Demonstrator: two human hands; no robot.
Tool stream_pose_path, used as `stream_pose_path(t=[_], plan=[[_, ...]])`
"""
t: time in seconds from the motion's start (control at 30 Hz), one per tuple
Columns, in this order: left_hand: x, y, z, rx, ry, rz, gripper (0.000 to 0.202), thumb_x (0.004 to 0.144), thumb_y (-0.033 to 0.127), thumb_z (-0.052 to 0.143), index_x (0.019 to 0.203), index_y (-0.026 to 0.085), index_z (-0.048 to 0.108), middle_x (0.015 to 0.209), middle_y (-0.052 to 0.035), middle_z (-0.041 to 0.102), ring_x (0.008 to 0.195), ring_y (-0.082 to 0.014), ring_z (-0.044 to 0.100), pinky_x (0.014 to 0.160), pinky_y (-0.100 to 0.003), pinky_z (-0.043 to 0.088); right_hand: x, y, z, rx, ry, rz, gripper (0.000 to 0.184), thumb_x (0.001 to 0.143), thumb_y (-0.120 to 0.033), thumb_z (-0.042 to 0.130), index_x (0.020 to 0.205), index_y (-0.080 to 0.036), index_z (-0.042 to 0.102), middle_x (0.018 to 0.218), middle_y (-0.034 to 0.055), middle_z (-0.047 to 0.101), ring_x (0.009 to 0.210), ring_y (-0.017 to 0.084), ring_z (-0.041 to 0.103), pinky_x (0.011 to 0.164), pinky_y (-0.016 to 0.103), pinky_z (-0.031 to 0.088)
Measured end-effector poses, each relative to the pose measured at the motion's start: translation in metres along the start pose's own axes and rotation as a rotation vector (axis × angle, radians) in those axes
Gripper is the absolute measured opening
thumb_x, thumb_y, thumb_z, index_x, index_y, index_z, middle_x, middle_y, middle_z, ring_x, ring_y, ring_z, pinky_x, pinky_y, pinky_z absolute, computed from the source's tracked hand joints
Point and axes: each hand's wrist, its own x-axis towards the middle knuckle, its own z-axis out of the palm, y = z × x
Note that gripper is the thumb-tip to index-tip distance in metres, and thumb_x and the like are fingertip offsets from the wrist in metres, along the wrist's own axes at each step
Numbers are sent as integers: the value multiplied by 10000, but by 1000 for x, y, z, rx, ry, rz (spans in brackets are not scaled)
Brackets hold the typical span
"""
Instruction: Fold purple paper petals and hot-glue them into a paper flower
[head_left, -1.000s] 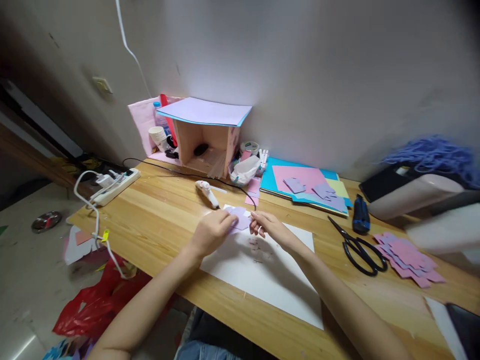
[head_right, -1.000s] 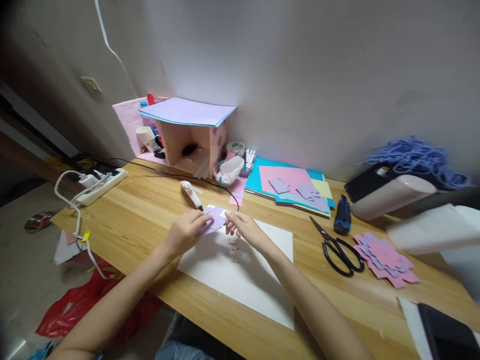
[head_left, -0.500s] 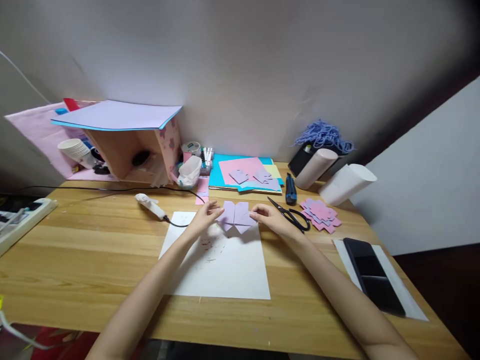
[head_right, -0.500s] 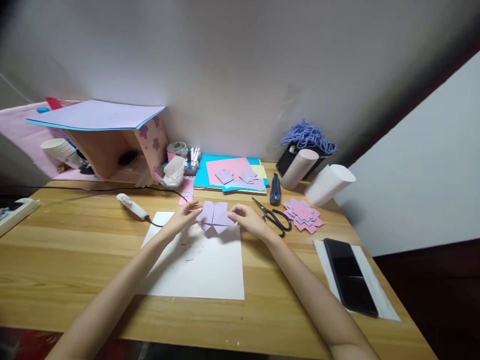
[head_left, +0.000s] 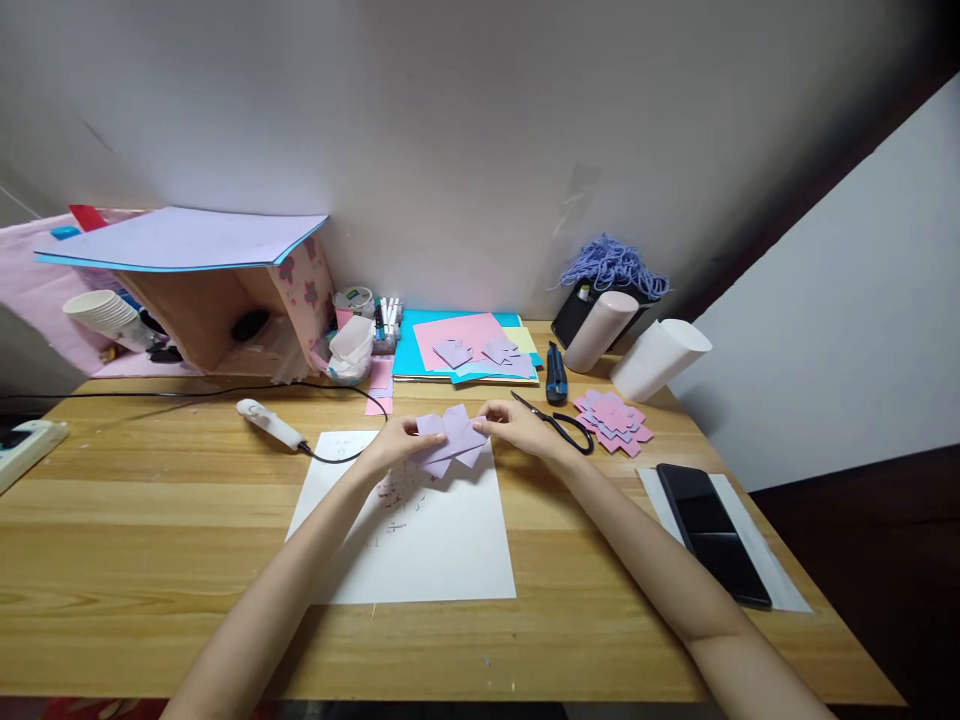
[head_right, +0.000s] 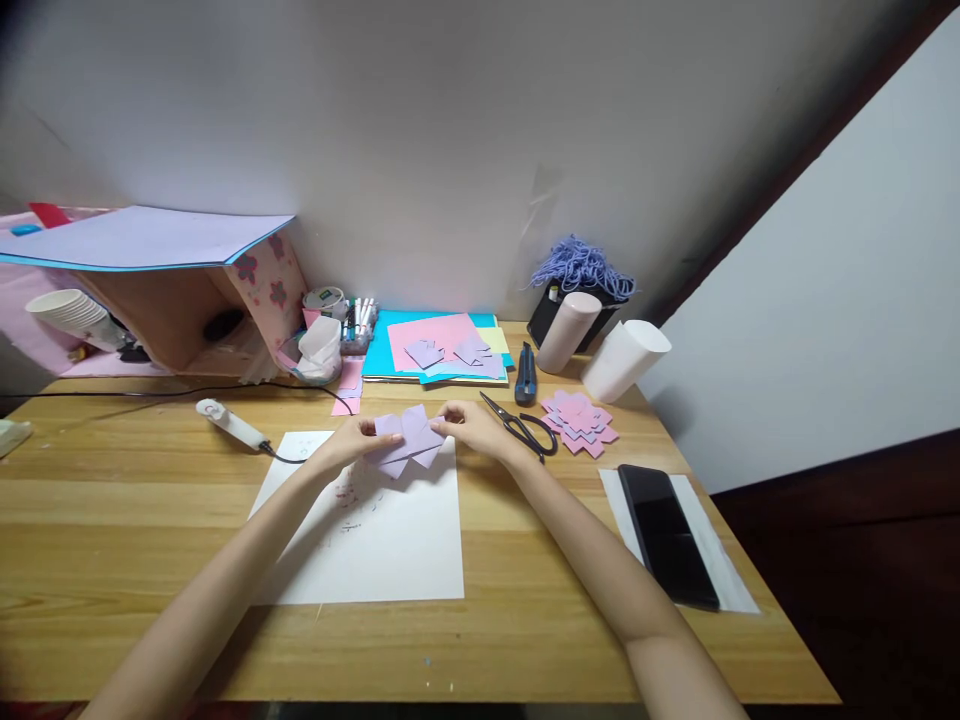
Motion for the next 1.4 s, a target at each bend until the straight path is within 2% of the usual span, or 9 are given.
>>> stream_pose_path(t=[0.23,0.3,0.43,0.57,0.7,0.9,1.17,1.27,1.4], plan=[[-3,-7,-9,1,115,3,333,515,411,760,643,122,657,565,-5,584,495,-107,468,458,-201,269,29,-16,5,-69,-103,-60,270,736,-421,586,740,-151,604,705,6,602,651,125,533,613,241,392],[-6,-10,-12,-50,190,14,337,511,416,759,621,121,640,551,-3,568,487,-103,458,449,-199,268,49,-15,2,-130,-11,-41,267,770,-418,543,778,-158,599,779,25,636,720,137,571,664,248,415],[-10,-16,-21,-217,363,9,358,508,421,762,654,122,631,600,-19,595,519,-114,501,475,-203,339,103,-9,-10,-421,426,186,295,776,-361,538,986,-155,562,1023,91,624,939,182,571,803,277,409],[-10,-25,-30,-343,510,29,408,494,408,774,755,120,651,709,-51,651,587,-138,559,520,-215,401,145,3,-14,-490,502,314,533,627,-368,681,1046,-74,532,1134,233,548,1066,305,508,835,353,393],[-9,-33,-36,-378,629,42,415,490,393,777,775,113,667,745,-70,672,635,-156,582,540,-219,420,162,17,-8,-489,477,332,472,538,-334,729,935,-132,573,995,153,621,972,272,556,775,313,412],[-13,-37,-34,-438,632,52,371,535,381,755,780,115,673,742,-71,681,626,-153,586,535,-220,425,157,18,-4,-400,414,205,251,590,-308,657,772,-145,597,741,29,608,718,178,558,669,274,415],[-16,-35,-40,-521,610,68,403,531,382,763,803,110,640,742,-58,676,644,-148,606,570,-219,447,100,-22,5,-248,332,-361,203,655,-118,566,748,-239,699,919,31,447,975,196,424,888,362,343],[-16,-35,-40,-563,599,83,384,545,380,758,796,117,634,754,-52,677,646,-142,607,579,-217,455,83,-30,3,-130,213,-432,227,650,-94,588,766,-245,710,819,14,350,815,162,418,791,330,390],[-17,-32,-38,-633,627,85,358,544,349,762,806,135,642,753,-36,680,669,-143,615,595,-222,466,70,-32,0,-25,161,-487,153,690,-119,605,703,-231,708,875,23,333,878,159,416,797,304,393]])
